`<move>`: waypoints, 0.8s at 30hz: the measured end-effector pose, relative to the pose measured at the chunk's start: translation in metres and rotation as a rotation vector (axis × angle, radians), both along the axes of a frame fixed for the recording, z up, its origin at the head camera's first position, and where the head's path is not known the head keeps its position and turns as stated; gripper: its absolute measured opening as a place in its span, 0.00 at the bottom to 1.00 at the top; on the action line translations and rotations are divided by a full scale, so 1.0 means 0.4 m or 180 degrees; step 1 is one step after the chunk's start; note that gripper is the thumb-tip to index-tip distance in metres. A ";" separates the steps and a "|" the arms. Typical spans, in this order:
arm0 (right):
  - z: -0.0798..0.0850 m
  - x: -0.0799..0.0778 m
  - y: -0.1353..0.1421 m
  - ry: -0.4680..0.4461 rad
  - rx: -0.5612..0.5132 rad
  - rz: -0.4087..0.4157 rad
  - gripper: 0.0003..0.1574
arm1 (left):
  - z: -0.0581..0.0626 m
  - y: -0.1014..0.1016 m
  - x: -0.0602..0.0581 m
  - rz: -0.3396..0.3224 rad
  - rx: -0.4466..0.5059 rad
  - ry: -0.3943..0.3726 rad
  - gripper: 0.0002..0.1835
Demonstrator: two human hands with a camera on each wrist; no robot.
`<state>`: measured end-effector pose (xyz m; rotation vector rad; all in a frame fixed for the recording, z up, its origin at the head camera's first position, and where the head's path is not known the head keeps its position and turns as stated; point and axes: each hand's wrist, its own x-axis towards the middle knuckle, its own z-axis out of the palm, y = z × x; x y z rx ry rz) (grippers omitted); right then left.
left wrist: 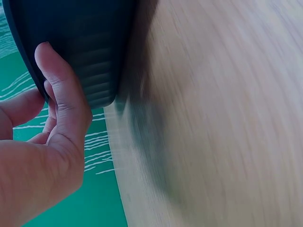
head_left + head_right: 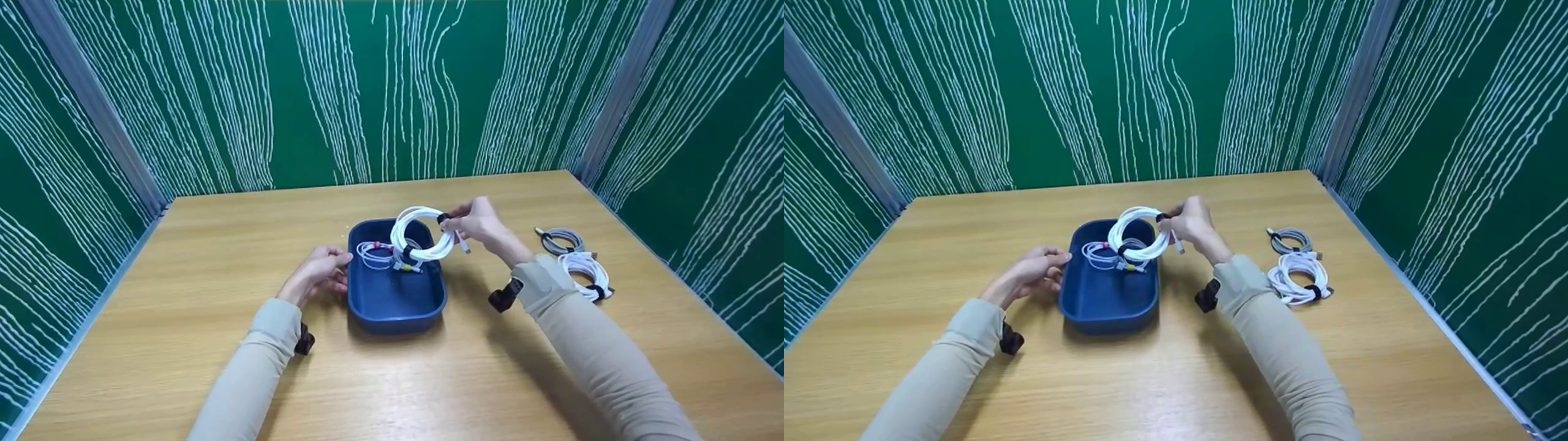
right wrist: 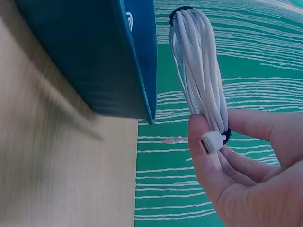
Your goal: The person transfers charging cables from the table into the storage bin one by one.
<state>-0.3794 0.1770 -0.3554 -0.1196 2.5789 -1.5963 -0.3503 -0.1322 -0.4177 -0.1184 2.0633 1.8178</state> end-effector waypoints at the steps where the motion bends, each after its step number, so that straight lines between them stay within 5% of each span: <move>1: -0.001 0.001 -0.005 0.0005 -0.0012 0.0009 0.18 | -0.001 0.000 -0.001 -0.0004 0.0010 0.0002 0.07; 24: -0.033 0.020 -0.087 0.0119 -0.0011 0.0119 0.21 | 0.002 0.000 0.001 0.0001 0.0021 -0.0021 0.06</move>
